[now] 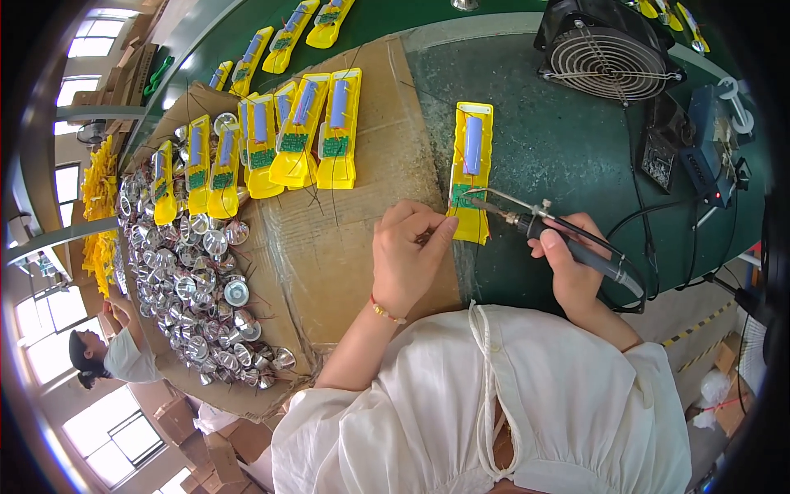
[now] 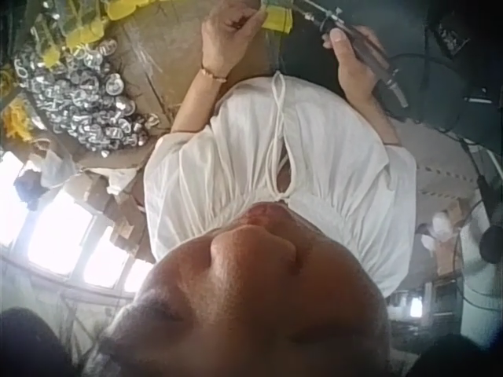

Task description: Assembling and soldering internal electronic components for yellow flashlight housings on a factory assembly line.

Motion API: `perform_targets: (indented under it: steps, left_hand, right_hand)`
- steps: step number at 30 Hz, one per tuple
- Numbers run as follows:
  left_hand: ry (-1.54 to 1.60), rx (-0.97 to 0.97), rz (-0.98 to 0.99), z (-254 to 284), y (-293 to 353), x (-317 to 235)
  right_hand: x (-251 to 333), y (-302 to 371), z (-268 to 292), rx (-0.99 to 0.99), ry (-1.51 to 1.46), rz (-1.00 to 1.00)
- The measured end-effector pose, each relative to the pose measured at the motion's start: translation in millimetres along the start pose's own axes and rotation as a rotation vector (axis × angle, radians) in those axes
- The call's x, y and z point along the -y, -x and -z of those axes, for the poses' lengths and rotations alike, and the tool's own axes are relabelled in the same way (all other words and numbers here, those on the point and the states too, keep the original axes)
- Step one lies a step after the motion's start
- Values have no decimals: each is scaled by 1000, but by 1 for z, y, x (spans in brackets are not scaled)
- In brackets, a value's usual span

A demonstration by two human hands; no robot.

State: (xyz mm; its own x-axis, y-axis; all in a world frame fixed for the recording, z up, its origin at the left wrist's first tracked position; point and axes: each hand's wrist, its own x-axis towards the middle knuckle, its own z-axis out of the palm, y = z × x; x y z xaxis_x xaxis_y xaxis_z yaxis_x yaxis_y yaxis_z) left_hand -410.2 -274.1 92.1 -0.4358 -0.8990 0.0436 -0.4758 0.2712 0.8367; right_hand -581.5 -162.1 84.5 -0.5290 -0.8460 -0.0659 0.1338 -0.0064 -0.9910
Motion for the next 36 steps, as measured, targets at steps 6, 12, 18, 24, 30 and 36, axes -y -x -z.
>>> perform_targets:
  steps: [6, 12, 18, 24, 30, 36]
  left_hand:
    - [-36, 26, -54, 1, -1, 1]
    - [-24, 68, -1, 3, -1, -1]
    - [101, -89, 7, -1, 1, -2]
    - [-147, 62, -120, -4, -4, -2]
    - [-212, 74, -168, -7, -8, -2]
    - [-214, 77, -183, -7, -10, -2]
  right_hand:
    - [4, 1, 4, -14, -27, 44]
    - [4, 3, 5, 2, -17, 28]
    - [4, 7, 9, -4, 28, 91]
    - [4, 8, 10, 1, 142, 109]
    - [4, 8, 9, 40, 185, 93]
    - [0, 11, 10, -11, 122, 63]
